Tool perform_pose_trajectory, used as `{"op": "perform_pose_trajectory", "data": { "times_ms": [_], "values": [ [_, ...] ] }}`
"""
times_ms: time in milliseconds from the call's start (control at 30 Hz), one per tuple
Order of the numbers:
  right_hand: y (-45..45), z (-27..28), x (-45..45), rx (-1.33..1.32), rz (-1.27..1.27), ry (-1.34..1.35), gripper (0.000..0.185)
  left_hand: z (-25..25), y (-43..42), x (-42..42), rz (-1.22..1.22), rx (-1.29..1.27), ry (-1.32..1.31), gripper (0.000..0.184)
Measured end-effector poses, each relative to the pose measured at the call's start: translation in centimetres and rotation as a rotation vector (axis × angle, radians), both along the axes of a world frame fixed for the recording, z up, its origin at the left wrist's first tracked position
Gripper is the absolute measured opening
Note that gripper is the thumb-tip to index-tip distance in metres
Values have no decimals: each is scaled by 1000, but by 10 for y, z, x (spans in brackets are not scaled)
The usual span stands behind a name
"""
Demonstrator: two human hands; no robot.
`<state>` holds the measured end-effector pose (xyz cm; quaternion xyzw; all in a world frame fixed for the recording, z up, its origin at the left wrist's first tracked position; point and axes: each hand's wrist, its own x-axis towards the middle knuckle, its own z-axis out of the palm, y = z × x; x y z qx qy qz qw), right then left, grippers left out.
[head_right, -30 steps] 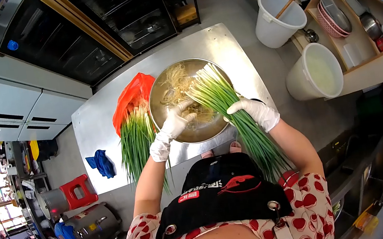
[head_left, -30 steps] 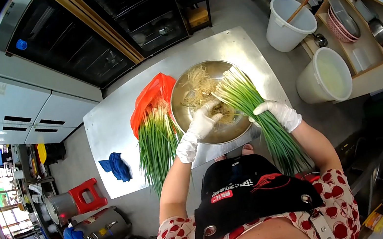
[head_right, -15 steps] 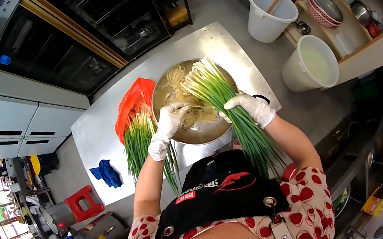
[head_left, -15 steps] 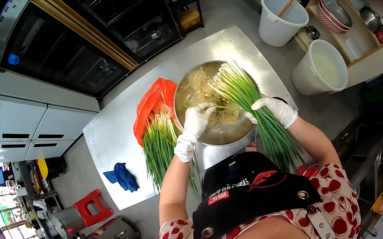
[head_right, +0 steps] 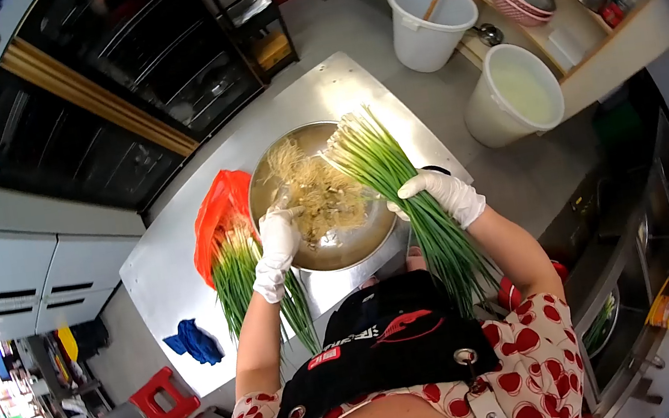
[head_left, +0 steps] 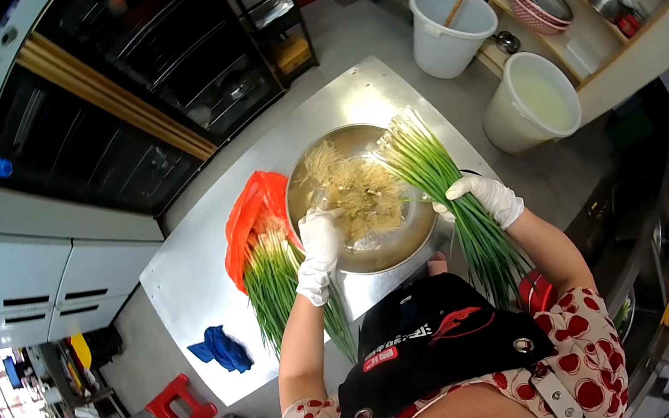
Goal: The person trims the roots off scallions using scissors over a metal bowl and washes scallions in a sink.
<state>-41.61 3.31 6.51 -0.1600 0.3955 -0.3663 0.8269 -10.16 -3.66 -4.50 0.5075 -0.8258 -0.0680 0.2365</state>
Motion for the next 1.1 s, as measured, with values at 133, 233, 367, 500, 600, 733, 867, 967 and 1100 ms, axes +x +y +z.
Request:
{"op": "perform_pose_trajectory", "data": {
  "times_ms": [133,233,367,500,600,733,867,967,1100],
  "values": [
    [19,17,-27,-257,-97,103,50,1,3,-10,-59,68,-333,10],
    [37,37,-59,-441,-98,191,58,15,7,-18,21,47,-270,15],
    [106,19,-135,-320,-196,354,40,18,9,-22,-86,5,-379,12],
    [205,-27,-224,-229,-500,387,24,47,5,-15,-511,91,289,27],
    [289,-3,-280,-66,-762,528,21,110,10,-87,38,279,-304,34],
    [436,-2,-359,93,-1243,684,23,108,7,-166,45,240,-379,33],
    [576,-17,-418,265,-1528,916,25,109,12,-251,-132,254,-292,32],
    [684,-59,-475,596,-1474,1170,36,113,17,-301,-204,287,-271,31],
    [760,-133,-514,1059,-1339,1367,41,114,24,-346,-241,346,-277,30]
  ]
}}
